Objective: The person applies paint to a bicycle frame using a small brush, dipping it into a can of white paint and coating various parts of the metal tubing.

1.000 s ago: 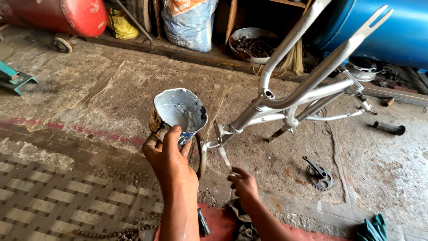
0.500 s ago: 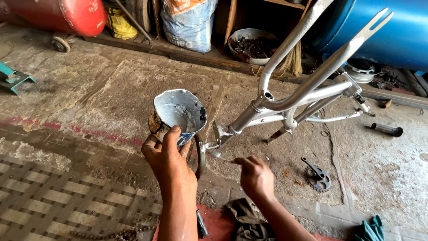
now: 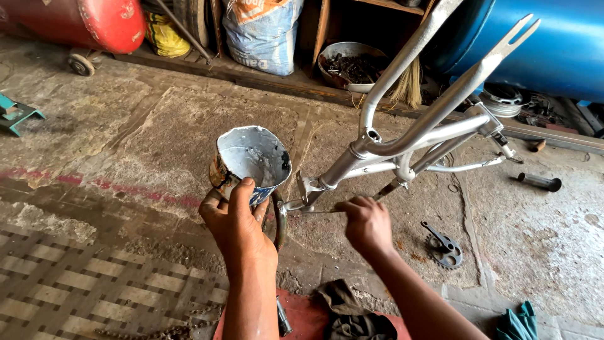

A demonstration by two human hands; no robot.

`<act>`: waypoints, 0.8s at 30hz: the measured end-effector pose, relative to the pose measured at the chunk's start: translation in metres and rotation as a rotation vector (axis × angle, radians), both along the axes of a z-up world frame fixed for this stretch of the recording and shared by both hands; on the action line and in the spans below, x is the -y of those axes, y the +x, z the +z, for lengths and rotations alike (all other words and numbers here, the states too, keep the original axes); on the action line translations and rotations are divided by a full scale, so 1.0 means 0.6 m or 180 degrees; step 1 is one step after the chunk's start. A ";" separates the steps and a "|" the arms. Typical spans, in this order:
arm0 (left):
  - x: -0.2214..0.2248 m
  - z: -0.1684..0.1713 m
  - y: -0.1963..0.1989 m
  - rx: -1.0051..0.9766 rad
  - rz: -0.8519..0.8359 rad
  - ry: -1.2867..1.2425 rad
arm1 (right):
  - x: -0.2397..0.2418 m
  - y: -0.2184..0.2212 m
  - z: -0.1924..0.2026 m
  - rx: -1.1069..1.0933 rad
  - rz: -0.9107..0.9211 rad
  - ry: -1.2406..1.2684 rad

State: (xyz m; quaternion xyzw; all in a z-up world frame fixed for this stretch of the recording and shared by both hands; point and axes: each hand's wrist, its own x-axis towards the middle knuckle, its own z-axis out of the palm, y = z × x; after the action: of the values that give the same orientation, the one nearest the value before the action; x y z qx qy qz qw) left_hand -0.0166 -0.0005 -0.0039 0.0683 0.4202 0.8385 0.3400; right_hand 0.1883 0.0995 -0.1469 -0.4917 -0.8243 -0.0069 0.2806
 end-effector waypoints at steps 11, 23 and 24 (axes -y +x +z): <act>-0.004 -0.003 0.005 -0.0011 0.0047 0.0005 | -0.027 0.007 0.042 -0.0474 -0.0087 -0.0669; -0.004 -0.003 0.002 0.0012 0.0033 -0.0145 | -0.083 0.036 -0.043 -0.0793 0.0333 -0.0626; -0.005 -0.004 0.001 0.0017 0.0032 -0.0064 | -0.078 0.039 -0.050 -0.0685 0.0272 -0.0888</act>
State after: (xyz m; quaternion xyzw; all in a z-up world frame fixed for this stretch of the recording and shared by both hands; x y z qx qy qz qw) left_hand -0.0160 0.0025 -0.0063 0.0605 0.4281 0.8362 0.3375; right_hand 0.2119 0.1461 -0.1767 -0.4883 -0.8026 0.1721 0.2964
